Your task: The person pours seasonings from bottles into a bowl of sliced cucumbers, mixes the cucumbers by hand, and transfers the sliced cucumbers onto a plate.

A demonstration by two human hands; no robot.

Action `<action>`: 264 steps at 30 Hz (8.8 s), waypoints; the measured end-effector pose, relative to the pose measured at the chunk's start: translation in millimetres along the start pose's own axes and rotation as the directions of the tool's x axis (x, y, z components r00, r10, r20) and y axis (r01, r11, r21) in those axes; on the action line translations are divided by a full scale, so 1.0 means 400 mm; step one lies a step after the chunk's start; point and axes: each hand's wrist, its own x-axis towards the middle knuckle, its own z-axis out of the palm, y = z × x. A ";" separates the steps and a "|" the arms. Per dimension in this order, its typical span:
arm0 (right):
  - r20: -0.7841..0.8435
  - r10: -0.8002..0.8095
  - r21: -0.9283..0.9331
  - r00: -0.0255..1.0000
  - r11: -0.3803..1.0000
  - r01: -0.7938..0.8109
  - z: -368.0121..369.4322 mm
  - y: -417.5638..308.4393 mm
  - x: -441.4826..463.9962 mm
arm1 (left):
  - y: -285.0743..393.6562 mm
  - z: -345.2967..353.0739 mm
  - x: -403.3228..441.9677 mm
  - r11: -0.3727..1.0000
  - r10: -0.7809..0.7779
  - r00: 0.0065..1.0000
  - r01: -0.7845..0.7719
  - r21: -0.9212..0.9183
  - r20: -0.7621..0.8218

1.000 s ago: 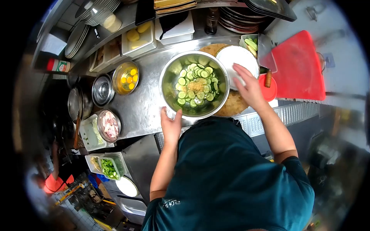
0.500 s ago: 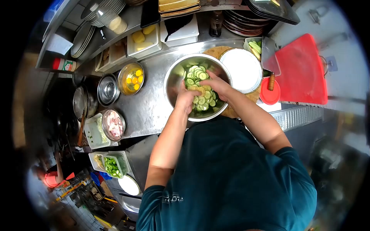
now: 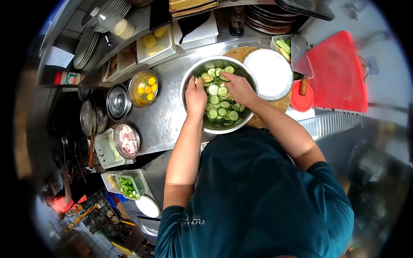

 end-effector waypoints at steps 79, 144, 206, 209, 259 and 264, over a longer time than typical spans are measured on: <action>0.402 0.486 0.521 0.776 0.576 -0.630 -0.021 0.017 -0.033 | 0.036 -0.047 -0.118 0.688 -0.271 0.795 0.554 -0.469 0.543; 0.408 0.383 0.669 0.829 0.492 -0.557 -0.046 -0.072 -0.028 | 0.040 -0.046 -0.122 0.729 -0.250 0.818 0.511 -0.454 0.518; 0.462 0.455 0.353 0.761 0.693 -0.629 -0.055 -0.025 0.061 | 0.026 -0.042 -0.014 0.775 -0.346 0.789 0.545 -0.320 0.507; 0.428 0.499 0.485 0.753 0.576 -0.658 -0.109 -0.119 0.012 | 0.014 -0.068 -0.020 0.876 -0.328 0.839 0.442 -0.194 0.433; 0.496 0.113 -0.547 0.861 0.811 0.209 -0.115 -0.080 0.038 | 0.162 -0.152 -0.094 0.716 -0.094 0.655 -0.478 0.508 0.749; 0.696 0.232 -0.572 0.680 0.751 0.330 -0.115 -0.133 0.037 | 0.031 -0.073 -0.086 0.828 -0.226 0.243 -0.463 0.317 0.943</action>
